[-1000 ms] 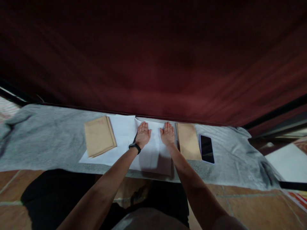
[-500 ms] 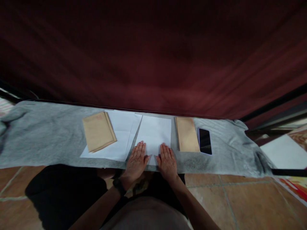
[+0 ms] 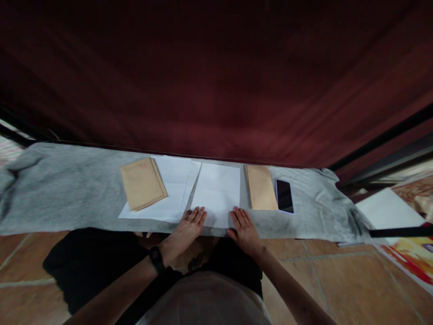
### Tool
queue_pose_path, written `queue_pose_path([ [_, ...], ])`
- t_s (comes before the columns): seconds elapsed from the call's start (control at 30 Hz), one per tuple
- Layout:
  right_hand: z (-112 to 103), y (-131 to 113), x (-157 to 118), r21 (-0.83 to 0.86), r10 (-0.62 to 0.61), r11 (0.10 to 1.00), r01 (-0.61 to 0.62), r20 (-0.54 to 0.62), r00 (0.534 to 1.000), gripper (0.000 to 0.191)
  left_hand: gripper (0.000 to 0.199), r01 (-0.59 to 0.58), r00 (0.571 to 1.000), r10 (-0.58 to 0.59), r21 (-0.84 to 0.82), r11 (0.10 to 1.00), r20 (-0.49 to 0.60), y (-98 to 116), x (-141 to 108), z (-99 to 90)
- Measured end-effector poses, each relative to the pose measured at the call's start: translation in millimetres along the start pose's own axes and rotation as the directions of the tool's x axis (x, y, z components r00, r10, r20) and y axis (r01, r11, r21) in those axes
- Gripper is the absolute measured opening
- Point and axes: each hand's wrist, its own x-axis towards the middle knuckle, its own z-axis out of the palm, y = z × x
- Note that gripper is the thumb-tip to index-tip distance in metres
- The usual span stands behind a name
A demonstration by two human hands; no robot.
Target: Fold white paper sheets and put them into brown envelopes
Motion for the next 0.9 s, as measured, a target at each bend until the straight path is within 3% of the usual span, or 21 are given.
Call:
queue_pose_path([
  [0.13,-3,4,6,0.029,0.002,1.000,-0.002,0.016,1.000,0.056,0.068,0.007,0.999,-0.006,-0.011,1.000,0.039,-3,12,-15.0],
  [0.27,-11,15,6,0.138,-0.036,0.990,0.031,0.037,0.999,0.047,0.055,0.028,0.998,-0.021,-0.131,0.991,0.058,-12,14,-33.3],
  [0.47,-28,26,-15,0.311,-0.180,0.940,0.140,0.105,0.978,0.067,0.028,-0.030,0.997,0.002,-0.347,0.937,-0.082,-4,-16,-49.4],
  [0.6,-32,26,-28,0.412,-0.235,0.897,0.160,0.138,0.962,0.051,0.018,-0.029,0.991,-0.040,-0.488,0.873,-0.130,1,-33,-42.8],
  [0.7,-30,25,-28,0.486,-0.115,0.872,0.054,0.097,0.989,0.039,0.025,-0.057,0.985,-0.051,-0.582,0.811,-0.166,-6,-35,-29.5],
  [0.77,-28,24,-25,0.524,0.003,0.850,-0.045,0.081,0.997,0.030,0.028,-0.016,0.976,-0.133,-0.663,0.749,-0.173,-15,-32,-21.1],
  [0.9,-26,21,-11,0.557,0.277,0.785,-0.271,0.076,0.958,0.035,0.027,0.203,0.928,-0.372,-0.831,0.518,-0.005,-30,-17,-17.5],
])
